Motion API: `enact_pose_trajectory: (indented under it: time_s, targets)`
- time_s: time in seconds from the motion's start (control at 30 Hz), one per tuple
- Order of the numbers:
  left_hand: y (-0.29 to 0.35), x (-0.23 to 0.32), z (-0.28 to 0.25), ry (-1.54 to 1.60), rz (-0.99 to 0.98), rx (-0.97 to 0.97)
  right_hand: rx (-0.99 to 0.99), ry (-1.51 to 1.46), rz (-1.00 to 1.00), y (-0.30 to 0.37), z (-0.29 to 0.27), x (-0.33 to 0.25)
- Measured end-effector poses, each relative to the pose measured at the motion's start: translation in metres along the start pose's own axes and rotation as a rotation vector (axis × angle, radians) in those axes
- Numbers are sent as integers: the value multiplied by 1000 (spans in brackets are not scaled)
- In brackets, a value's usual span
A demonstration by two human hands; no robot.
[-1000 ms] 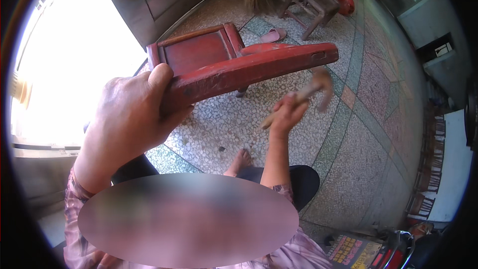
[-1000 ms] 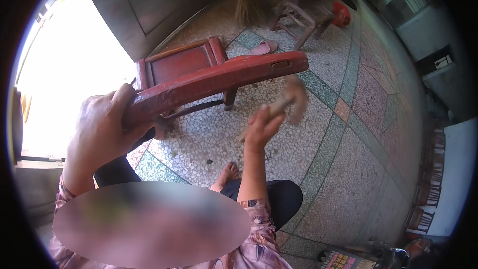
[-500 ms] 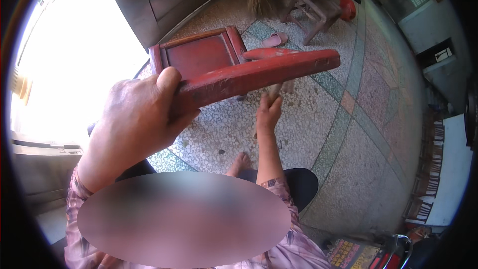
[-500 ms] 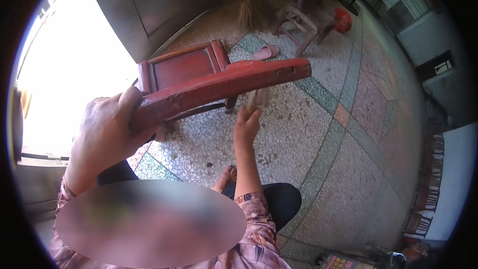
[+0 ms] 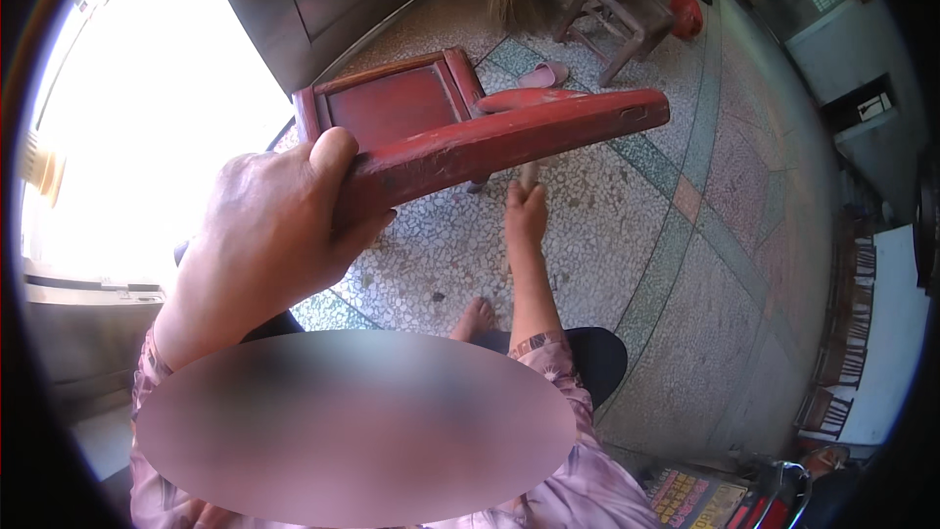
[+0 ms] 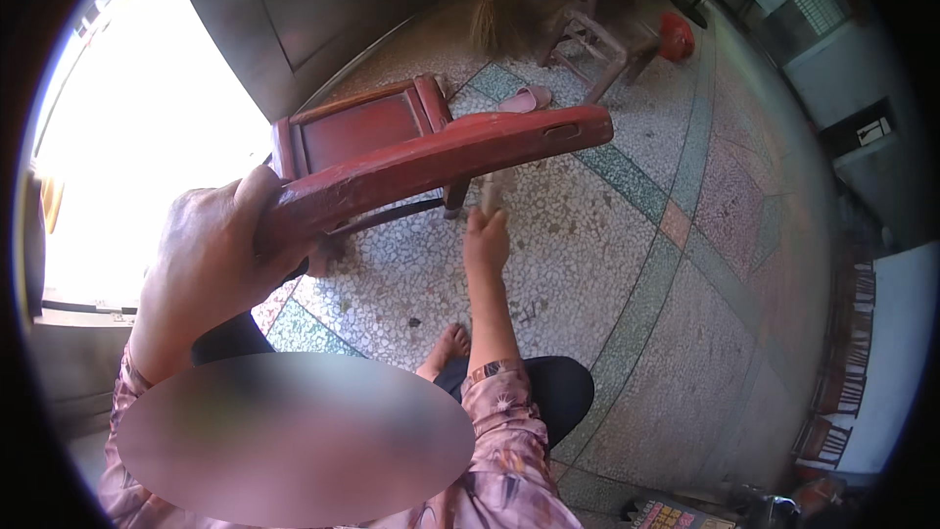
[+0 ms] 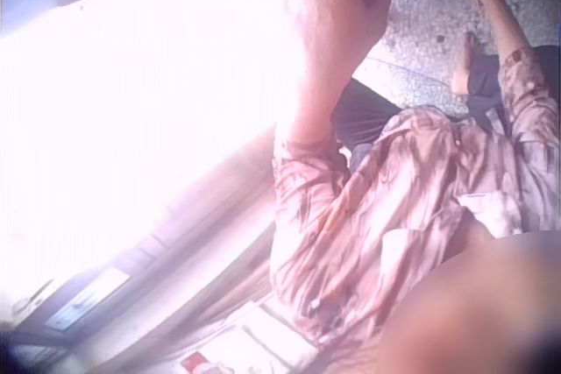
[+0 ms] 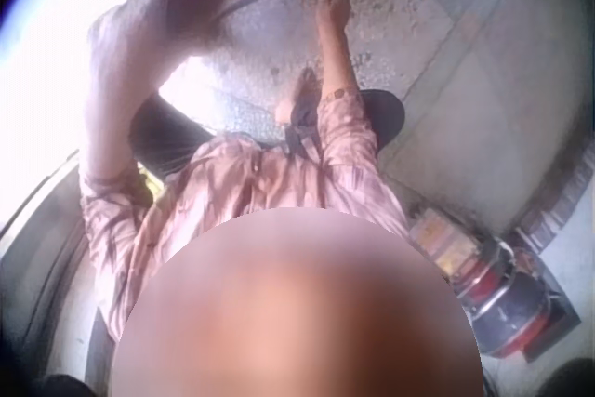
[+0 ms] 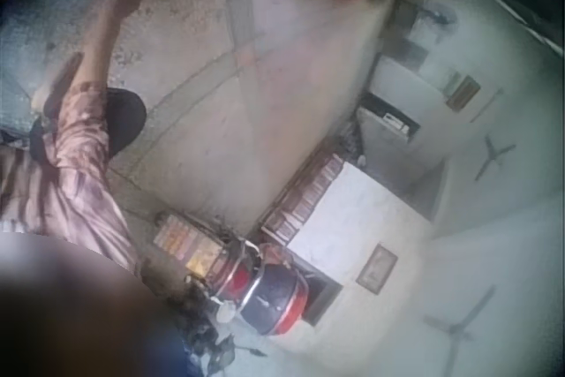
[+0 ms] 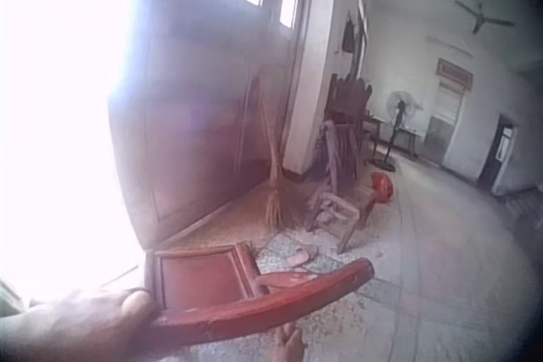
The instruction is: Repairing a wooden chair using a hammer.
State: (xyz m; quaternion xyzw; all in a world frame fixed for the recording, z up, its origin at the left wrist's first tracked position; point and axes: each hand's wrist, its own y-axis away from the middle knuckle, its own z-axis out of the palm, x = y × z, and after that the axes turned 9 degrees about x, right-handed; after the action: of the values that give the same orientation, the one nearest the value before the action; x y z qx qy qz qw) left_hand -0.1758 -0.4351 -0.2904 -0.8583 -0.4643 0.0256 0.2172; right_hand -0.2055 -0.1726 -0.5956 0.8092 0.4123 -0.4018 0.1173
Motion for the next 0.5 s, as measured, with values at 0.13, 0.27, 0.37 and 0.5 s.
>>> enact_pose_trajectory:
  time_s: [0.13, 0.27, 0.37, 0.5]
  targets:
    - [-1, 2, 3, -28, -24, -43, 139, -318, 38, -3, -40, -28]
    - [0, -1, -3, -20, -29, -37, 427, -1021, -196, -4, -74, -88]
    - [-2, 5, -5, -23, -71, -68, 284, -853, -119, -4, -41, -50]
    - [-9, 10, 0, 17, -130, -101, -18, 125, -129, -24, -4, -12]
